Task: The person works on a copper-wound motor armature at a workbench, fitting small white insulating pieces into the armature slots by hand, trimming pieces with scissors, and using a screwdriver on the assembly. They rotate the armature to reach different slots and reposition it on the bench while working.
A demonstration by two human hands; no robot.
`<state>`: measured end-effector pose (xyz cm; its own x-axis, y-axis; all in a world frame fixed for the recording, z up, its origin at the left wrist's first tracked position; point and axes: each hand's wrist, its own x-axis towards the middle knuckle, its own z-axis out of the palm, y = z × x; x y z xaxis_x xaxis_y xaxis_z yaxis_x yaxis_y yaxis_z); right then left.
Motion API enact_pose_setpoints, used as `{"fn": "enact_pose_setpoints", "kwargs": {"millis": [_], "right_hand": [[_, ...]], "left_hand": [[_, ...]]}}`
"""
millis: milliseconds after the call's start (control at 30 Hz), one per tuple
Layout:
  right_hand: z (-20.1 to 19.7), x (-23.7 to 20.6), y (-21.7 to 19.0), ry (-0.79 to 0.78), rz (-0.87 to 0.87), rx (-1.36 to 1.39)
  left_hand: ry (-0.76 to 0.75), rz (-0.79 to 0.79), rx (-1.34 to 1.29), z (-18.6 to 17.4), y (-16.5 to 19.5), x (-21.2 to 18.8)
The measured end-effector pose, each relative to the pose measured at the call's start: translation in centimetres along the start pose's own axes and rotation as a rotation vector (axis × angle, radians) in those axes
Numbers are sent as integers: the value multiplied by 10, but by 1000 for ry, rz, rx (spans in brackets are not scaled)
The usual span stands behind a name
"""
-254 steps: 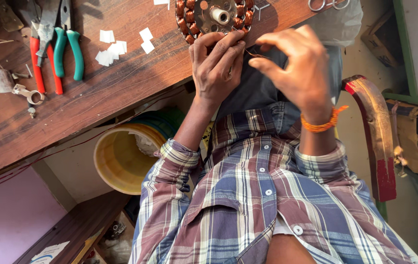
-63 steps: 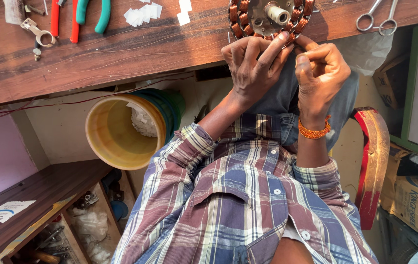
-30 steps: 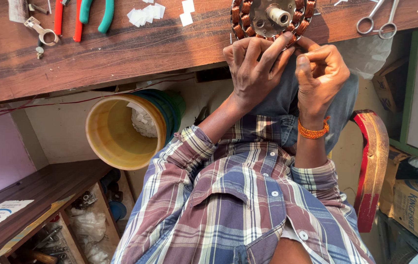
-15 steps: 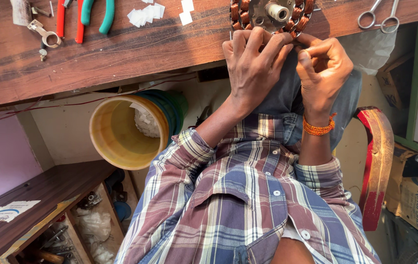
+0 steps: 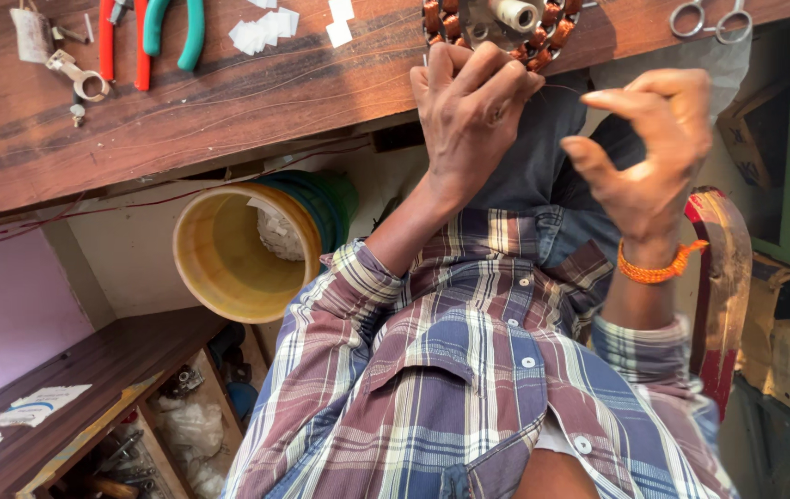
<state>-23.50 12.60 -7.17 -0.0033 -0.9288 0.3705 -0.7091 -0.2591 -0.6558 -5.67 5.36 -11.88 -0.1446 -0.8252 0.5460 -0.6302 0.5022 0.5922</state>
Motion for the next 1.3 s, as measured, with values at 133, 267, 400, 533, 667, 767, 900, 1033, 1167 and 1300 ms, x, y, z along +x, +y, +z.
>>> {"fn": "enact_pose_setpoints", "kwargs": {"millis": [133, 267, 400, 533, 667, 767, 900, 1033, 1167, 1300], "right_hand": [[-11, 7, -12, -339, 37, -436], [-10, 22, -22, -648, 202, -11], [-10, 32, -24, -367, 274, 20], [-8, 30, -24, -356, 134, -437], [-8, 30, -24, -727, 219, 28], [-9, 35, -24, -438, 172, -14], [-13, 38, -25, -628, 167, -308], [-15, 41, -23, -611, -19, 139], [-14, 43, -21, -478, 289, -352], [-12, 43, -20, -831, 131, -185]], "left_hand": [[7, 14, -24, -1, 0, 0], [-27, 11, -8, -4, -1, 0], [-15, -16, -55, -3, 0, -1], [30, -10, -100, -1, 0, -1], [35, 16, -98, -1, 1, -3], [56, -6, -115, 1, 2, -3], [54, 6, -114, 1, 2, -2], [29, 0, -113, -1, 2, -4], [56, -3, -104, 2, 2, -4], [68, 13, -118, 3, 2, -4]]}}
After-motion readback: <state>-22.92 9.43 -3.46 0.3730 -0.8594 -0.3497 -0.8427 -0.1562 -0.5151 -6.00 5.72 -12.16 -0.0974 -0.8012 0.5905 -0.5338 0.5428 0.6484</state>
